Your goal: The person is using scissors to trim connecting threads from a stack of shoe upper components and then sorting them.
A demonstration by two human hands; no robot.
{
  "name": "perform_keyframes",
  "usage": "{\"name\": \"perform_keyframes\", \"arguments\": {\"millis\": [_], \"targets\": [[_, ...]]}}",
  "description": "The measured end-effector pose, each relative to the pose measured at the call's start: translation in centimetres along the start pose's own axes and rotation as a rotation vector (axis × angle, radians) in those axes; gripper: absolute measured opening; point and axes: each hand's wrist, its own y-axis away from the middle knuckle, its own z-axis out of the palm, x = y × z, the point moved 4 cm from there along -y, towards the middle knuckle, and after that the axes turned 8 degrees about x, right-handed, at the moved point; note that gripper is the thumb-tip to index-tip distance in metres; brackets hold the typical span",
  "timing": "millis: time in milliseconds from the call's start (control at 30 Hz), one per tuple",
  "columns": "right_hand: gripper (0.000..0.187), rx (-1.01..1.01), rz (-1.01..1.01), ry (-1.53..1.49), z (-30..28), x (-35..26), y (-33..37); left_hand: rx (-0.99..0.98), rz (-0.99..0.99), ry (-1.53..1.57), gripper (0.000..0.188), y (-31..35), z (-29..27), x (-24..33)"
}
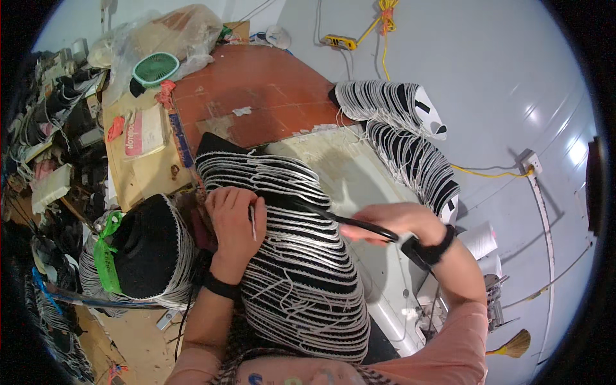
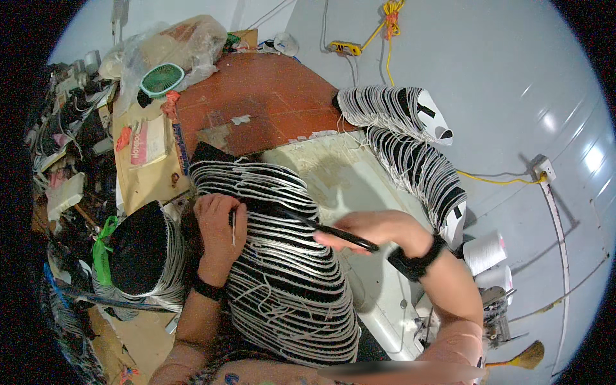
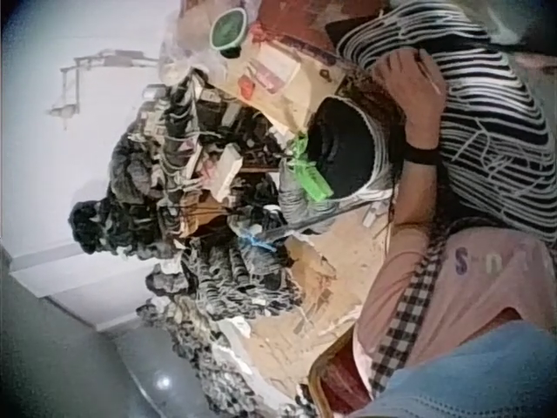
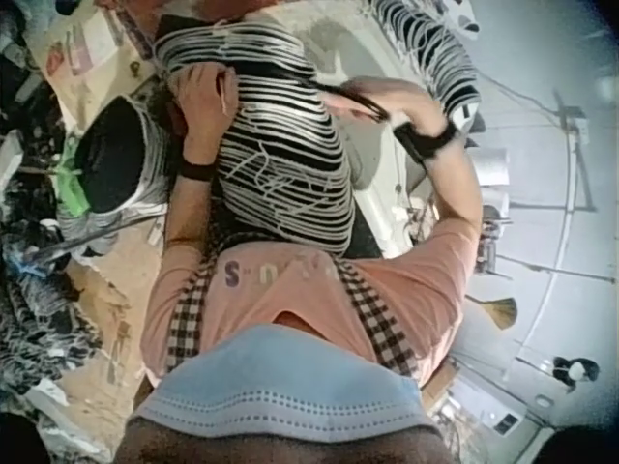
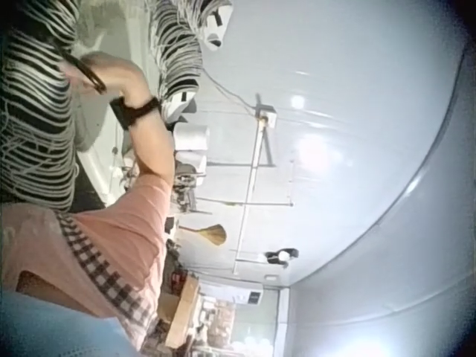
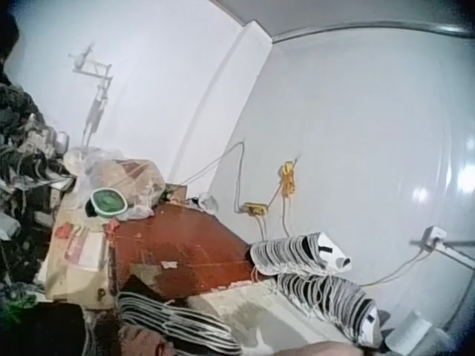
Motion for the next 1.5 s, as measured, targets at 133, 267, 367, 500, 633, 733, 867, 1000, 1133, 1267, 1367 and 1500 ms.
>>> {"name": "perform_keyframes", "arguments": {"millis": [133, 267, 367, 500, 633, 733, 867, 1000, 1133, 1267, 1367, 1500], "targets": [[0.086, -0.010, 0.024, -0.023, -0.3, -1.4, -7.6, -0.033, -0.071, 0.063, 0.023, 0.1, 0.7, -0.4], [0.093, 0.007, 0.029, -0.041, -1.6, -0.7, -10.5, -0.113, -0.113, 0.011, 0.046, 0.2, 1.5, -0.3], [0.098, -0.061, 0.057, -0.053, -1.8, -1.0, -9.1, -0.071, -0.120, 0.024, 0.046, 0.0, 0.3, -0.1], [0.100, -0.094, 0.081, 0.017, -1.3, -1.2, -8.5, -0.061, -0.069, -0.013, 0.046, -0.1, 0.7, -0.1], [0.088, 0.277, -0.208, 0.201, -0.7, -3.1, -11.6, -0.036, -0.025, -0.015, 0.037, -0.1, 1.0, -0.2], [0.076, 0.347, -0.195, 0.157, -0.2, -1.9, -9.5, -0.044, -0.006, -0.045, 0.029, 0.0, 0.8, -0.1], [0.062, 0.089, -0.098, 0.180, -2.5, -0.3, -0.7, -0.084, -0.025, -0.057, 0.020, 0.0, 0.4, 0.2], [0.065, -0.054, 0.073, -0.030, -2.5, 0.2, 0.1, -0.093, 0.023, -0.058, 0.017, -0.1, 0.4, 0.5], [0.076, 0.054, 0.007, -0.089, -0.7, -0.1, -6.8, -0.047, 0.057, -0.047, 0.014, -0.2, 0.5, 0.3], [0.086, 0.192, -0.097, 0.089, -0.4, 1.5, -7.9, -0.052, 0.055, 0.006, 0.014, 0.1, 0.8, 0.2], [0.072, 0.077, -0.056, 0.021, -1.9, 0.4, -1.9, -0.013, 0.038, 0.003, 0.014, 0.2, 0.6, -0.1], [0.063, -0.097, -0.021, -0.088, -2.4, 1.2, 0.1, -0.029, 0.044, -0.007, 0.016, -0.3, 0.5, 0.2]]}}
